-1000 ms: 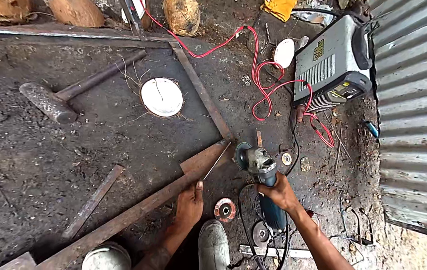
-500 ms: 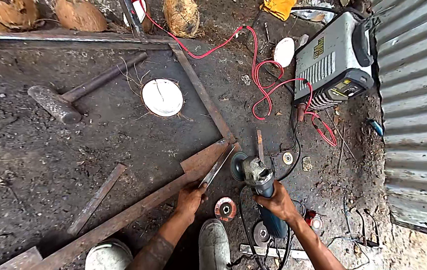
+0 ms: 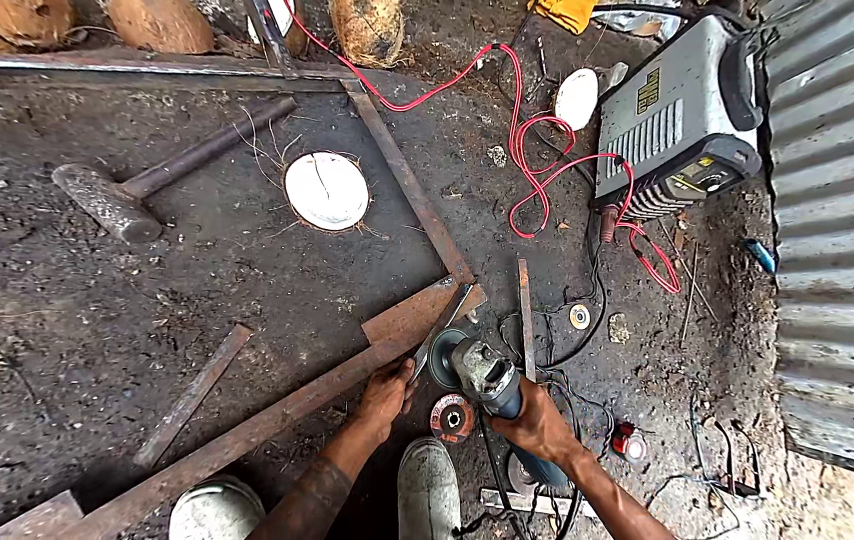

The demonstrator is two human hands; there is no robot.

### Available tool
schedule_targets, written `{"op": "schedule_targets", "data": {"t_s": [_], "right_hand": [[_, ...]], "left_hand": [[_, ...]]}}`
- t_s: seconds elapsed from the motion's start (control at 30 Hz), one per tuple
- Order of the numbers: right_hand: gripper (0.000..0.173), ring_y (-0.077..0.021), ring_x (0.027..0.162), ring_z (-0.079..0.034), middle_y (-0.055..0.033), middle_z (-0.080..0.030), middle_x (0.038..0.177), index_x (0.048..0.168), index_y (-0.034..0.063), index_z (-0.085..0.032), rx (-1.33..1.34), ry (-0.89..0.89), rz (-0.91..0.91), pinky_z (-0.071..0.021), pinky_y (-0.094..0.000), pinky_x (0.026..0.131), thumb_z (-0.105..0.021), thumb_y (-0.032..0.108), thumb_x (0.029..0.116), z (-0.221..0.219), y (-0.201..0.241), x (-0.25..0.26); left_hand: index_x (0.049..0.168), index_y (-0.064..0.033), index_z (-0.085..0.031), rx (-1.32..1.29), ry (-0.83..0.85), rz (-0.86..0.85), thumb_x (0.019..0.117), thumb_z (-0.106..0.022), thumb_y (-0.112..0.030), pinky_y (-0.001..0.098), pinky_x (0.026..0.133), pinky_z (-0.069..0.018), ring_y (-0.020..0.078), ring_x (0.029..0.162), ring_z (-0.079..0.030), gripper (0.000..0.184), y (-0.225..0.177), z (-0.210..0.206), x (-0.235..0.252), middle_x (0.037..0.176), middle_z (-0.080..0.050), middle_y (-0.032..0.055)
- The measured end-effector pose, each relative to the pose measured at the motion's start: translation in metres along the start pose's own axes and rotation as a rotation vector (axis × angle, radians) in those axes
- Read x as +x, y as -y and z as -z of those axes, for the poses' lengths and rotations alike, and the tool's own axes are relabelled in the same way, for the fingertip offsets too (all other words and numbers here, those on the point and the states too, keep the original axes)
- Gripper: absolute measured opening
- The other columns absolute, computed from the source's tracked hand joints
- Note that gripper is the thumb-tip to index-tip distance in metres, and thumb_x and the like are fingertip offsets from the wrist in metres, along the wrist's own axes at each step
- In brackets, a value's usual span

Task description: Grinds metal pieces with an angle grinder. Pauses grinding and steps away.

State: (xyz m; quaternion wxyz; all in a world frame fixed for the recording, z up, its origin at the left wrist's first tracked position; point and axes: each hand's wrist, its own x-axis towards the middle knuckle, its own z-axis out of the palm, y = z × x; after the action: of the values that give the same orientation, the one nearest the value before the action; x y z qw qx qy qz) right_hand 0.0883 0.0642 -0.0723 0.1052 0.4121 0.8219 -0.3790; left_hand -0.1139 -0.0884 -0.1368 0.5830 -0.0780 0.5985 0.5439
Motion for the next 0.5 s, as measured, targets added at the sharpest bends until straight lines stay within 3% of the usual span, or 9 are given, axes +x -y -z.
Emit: {"op": "schedule_targets", "data": {"t_s": [0.3,0.5], "right_hand": [[0.063,-0.0129,0.087,-0.071,-0.0043,-0.073,0.094,0.115,0.0044,-0.066,0.009,-0.092,-0.018,-0.0587,-0.0389,0.083,-0.084,0.039,0.0662,0.001,-0.001,0.018],[0.068,-0.0211,0.093,-0.073,-0.0083,-0.074,0.099,0.120,0.0034,-0.065,-0.066,0.010,-0.035,-0.0582,-0.0466,0.088,-0.084,0.040,0.0667,-0.002,0.009,0.009]], "left_hand": [[0.099,-0.0061,-0.060,-0.148,-0.069,0.076,0.1099,-0.050,-0.022,0.0177,0.043,-0.0381,0.0056,0.045,-0.044,0.021,-0.002,-0.006,-0.001,0.066,-0.053,-0.0003],[0.096,-0.0058,-0.061,-0.206,-0.063,0.107,0.1099,-0.049,-0.022,0.0181,0.043,-0.0382,0.0056,0.046,-0.043,0.024,-0.001,-0.009,0.001,0.067,-0.054,-0.0005]]}}
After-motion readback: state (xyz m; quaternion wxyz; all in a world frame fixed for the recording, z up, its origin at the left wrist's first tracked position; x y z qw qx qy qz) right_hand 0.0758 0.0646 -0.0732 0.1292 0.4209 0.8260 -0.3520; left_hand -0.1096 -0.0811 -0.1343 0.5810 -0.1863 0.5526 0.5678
